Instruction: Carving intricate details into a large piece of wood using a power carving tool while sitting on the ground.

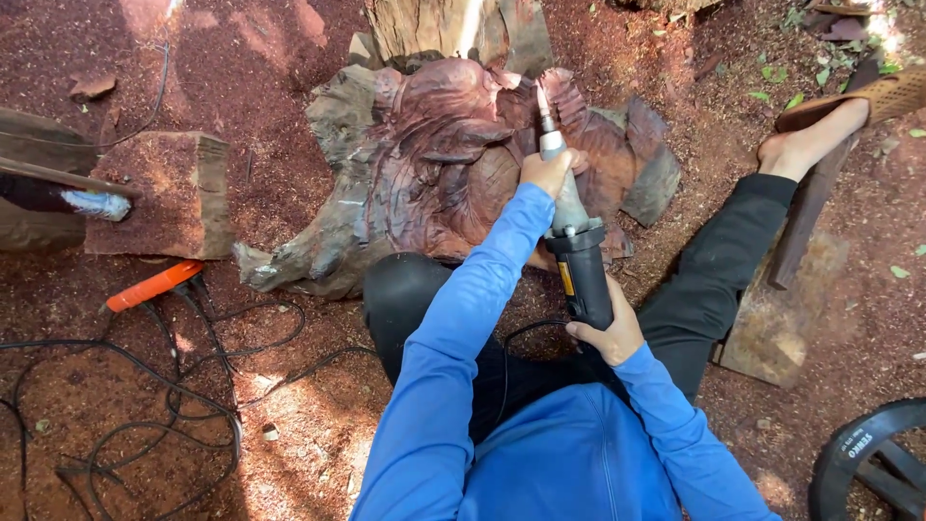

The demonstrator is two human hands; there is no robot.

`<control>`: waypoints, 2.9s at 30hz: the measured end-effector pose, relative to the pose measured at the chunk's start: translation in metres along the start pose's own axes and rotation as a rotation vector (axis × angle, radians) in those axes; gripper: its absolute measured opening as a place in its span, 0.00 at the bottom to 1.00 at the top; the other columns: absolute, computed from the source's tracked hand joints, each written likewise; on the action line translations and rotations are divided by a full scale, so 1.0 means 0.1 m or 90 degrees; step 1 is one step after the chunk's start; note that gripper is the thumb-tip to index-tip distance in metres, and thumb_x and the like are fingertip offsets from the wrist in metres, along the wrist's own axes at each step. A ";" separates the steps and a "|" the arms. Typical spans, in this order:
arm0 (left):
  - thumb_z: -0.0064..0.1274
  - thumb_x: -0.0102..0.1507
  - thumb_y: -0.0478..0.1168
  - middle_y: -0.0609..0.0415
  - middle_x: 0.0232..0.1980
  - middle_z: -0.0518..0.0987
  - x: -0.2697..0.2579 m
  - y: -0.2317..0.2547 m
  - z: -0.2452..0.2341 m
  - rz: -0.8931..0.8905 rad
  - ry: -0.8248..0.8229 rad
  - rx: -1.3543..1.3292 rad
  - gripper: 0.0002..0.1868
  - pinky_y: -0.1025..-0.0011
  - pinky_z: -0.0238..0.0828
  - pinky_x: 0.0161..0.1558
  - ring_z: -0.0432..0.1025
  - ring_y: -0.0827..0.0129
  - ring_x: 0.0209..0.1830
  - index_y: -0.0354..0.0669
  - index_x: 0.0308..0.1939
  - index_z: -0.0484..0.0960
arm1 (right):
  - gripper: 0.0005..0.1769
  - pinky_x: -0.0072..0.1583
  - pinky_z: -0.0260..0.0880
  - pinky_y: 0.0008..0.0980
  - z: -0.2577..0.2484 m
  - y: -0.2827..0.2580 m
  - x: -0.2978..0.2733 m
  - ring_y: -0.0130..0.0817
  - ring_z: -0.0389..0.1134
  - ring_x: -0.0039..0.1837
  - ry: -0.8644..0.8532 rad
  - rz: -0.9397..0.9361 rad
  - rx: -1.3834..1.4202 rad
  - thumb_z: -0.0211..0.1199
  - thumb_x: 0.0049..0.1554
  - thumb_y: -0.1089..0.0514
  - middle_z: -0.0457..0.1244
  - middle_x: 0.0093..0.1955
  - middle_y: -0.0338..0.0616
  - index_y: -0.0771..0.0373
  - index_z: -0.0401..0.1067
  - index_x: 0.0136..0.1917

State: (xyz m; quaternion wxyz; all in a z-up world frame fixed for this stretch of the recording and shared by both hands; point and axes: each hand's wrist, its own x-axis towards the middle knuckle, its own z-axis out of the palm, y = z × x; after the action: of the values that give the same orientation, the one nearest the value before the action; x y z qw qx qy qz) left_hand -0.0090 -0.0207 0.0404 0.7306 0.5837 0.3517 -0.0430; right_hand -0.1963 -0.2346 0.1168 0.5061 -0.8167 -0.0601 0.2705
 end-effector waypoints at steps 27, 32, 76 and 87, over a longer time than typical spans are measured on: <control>0.61 0.48 0.49 0.42 0.37 0.86 0.00 0.14 0.00 0.000 0.041 -0.034 0.21 0.55 0.78 0.47 0.82 0.51 0.42 0.34 0.35 0.89 | 0.60 0.53 0.66 0.52 0.02 -0.04 0.06 0.47 0.66 0.59 -0.007 -0.029 0.099 0.86 0.35 0.52 0.64 0.60 0.55 0.52 0.62 0.78; 0.60 0.46 0.52 0.46 0.34 0.87 -0.05 0.22 0.00 -0.008 0.042 0.011 0.19 0.61 0.80 0.45 0.83 0.56 0.39 0.41 0.31 0.90 | 0.59 0.50 0.69 0.48 0.01 0.02 0.10 0.43 0.64 0.57 0.006 -0.018 0.128 0.87 0.34 0.57 0.64 0.58 0.54 0.53 0.64 0.77; 0.69 0.40 0.44 0.33 0.33 0.84 0.15 0.05 -0.27 -0.049 -0.002 -0.058 0.25 0.52 0.82 0.38 0.82 0.48 0.35 0.27 0.33 0.87 | 0.62 0.58 0.63 0.58 0.10 -0.04 0.10 0.56 0.67 0.62 0.011 0.042 -0.031 0.87 0.34 0.45 0.64 0.63 0.58 0.47 0.61 0.78; 0.65 0.45 0.44 0.33 0.37 0.84 -0.32 0.41 -0.26 -0.040 -0.036 -0.163 0.25 0.55 0.82 0.39 0.81 0.49 0.36 0.21 0.35 0.84 | 0.62 0.55 0.64 0.59 0.16 -0.06 0.06 0.59 0.68 0.60 0.002 0.048 -0.024 0.86 0.35 0.45 0.64 0.62 0.60 0.49 0.60 0.78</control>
State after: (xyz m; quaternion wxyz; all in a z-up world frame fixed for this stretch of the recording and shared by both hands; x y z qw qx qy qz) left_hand -0.0261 0.0038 0.0904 0.8069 0.4731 0.3516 -0.0373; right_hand -0.1980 -0.2161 0.1143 0.4803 -0.8281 -0.0334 0.2871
